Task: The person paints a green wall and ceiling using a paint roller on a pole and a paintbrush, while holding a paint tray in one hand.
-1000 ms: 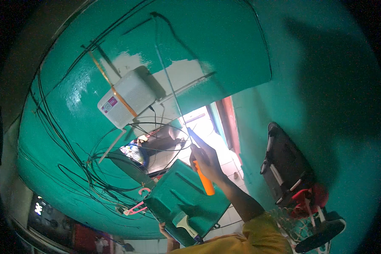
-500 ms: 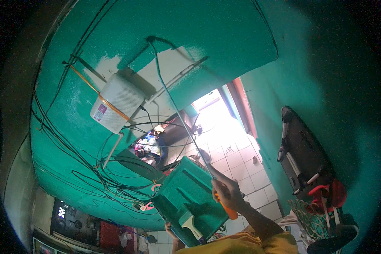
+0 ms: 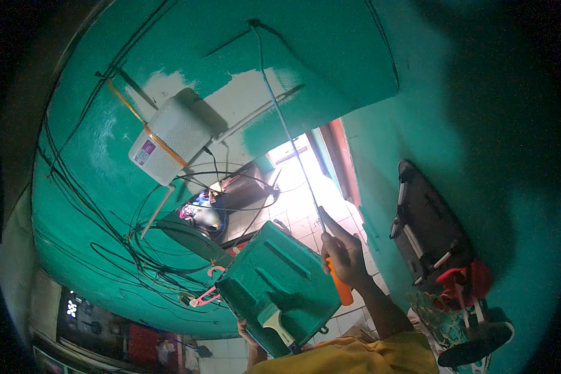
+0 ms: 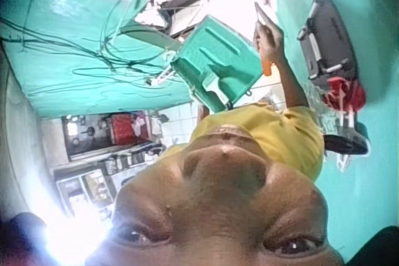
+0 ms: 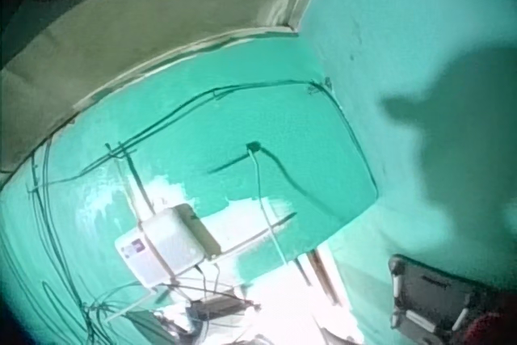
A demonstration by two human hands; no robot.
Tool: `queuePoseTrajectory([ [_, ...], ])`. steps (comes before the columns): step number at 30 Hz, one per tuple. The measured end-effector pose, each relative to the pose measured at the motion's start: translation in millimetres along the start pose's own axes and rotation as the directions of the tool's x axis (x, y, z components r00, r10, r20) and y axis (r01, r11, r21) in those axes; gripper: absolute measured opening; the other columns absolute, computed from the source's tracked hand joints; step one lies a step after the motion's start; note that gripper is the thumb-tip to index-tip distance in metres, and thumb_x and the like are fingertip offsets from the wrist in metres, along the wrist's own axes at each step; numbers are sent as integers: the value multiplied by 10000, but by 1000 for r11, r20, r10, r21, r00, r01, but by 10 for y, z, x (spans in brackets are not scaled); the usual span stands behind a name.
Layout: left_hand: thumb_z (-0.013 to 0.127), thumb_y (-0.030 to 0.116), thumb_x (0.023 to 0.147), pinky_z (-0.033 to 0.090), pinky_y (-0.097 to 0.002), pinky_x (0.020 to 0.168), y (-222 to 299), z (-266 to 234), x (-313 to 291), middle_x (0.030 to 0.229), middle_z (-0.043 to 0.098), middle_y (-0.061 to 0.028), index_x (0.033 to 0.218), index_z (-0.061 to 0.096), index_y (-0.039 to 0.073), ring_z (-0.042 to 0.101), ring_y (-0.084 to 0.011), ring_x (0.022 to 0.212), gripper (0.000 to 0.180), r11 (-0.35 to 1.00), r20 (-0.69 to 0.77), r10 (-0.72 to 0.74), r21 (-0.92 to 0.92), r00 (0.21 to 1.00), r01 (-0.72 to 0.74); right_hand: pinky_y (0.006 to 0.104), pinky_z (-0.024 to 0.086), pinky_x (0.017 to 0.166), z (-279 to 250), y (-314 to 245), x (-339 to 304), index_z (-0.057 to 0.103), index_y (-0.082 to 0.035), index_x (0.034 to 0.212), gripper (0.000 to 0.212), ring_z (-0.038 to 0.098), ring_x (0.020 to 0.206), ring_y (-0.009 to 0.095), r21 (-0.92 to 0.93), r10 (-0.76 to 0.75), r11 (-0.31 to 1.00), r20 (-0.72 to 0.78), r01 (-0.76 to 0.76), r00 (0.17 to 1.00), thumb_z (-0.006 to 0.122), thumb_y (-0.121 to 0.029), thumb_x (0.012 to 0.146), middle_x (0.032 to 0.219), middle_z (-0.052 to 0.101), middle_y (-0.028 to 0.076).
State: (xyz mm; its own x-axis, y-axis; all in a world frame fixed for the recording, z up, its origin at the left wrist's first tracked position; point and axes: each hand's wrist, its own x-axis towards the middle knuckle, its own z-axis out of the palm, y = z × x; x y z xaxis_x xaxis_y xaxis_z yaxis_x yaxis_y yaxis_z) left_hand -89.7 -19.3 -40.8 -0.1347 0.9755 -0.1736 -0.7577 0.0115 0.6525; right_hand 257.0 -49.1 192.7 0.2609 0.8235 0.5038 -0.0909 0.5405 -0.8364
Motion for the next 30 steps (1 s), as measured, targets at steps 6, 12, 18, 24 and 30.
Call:
queuePoseTrajectory([
  [6, 525, 244, 700, 416, -301, 773, 49, 355, -204, 885, 580, -68, 893, 560, 32, 530, -198, 836, 289, 987, 57, 107, 118, 993, -113, 243, 379, 386, -105, 55, -390, 301, -10, 1370, 531, 441, 362, 106, -101, 249, 961, -103, -259, 963, 432, -283, 933, 467, 424, 25],
  [12, 519, 248, 704, 403, -296, 758, -10, 300, -189, 847, 557, -44, 848, 545, 69, 510, -181, 818, 231, 994, 18, 59, 95, 998, -61, 240, 380, 379, -177, -66, -771, 275, -15, 1381, 497, 443, 370, 105, -4, 310, 950, -84, -311, 947, 420, -206, 945, 487, 439, 28],
  [18, 520, 253, 709, 393, -291, 754, 27, 576, -267, 831, 548, -34, 844, 538, 76, 504, -170, 812, 223, 995, 18, 8, 103, 1000, -10, 241, 388, 408, -137, -147, -511, 279, -51, 1390, 476, 432, 398, 92, -111, 233, 964, -79, -241, 969, 388, -182, 946, 507, 435, 20],
  [24, 526, 319, 728, 415, -337, 810, -182, 53, 0, 977, 567, -66, 971, 543, 78, 522, -220, 907, 343, 998, 62, -36, 62, 997, 32, 232, 376, 414, 132, -131, -31, 299, -42, 1378, 434, 409, 382, 89, 3, 17, 1000, -50, -17, 999, 370, -149, 963, 509, 419, 16],
  [30, 529, 294, 703, 426, -351, 812, -195, 51, -35, 953, 588, -73, 977, 556, 66, 537, -247, 913, 358, 994, 45, 51, 94, 998, -56, 244, 377, 413, 78, 2, -304, 281, -31, 1381, 451, 426, 378, 105, -36, 97, 995, -29, -98, 995, 365, -158, 957, 492, 428, 29],
])
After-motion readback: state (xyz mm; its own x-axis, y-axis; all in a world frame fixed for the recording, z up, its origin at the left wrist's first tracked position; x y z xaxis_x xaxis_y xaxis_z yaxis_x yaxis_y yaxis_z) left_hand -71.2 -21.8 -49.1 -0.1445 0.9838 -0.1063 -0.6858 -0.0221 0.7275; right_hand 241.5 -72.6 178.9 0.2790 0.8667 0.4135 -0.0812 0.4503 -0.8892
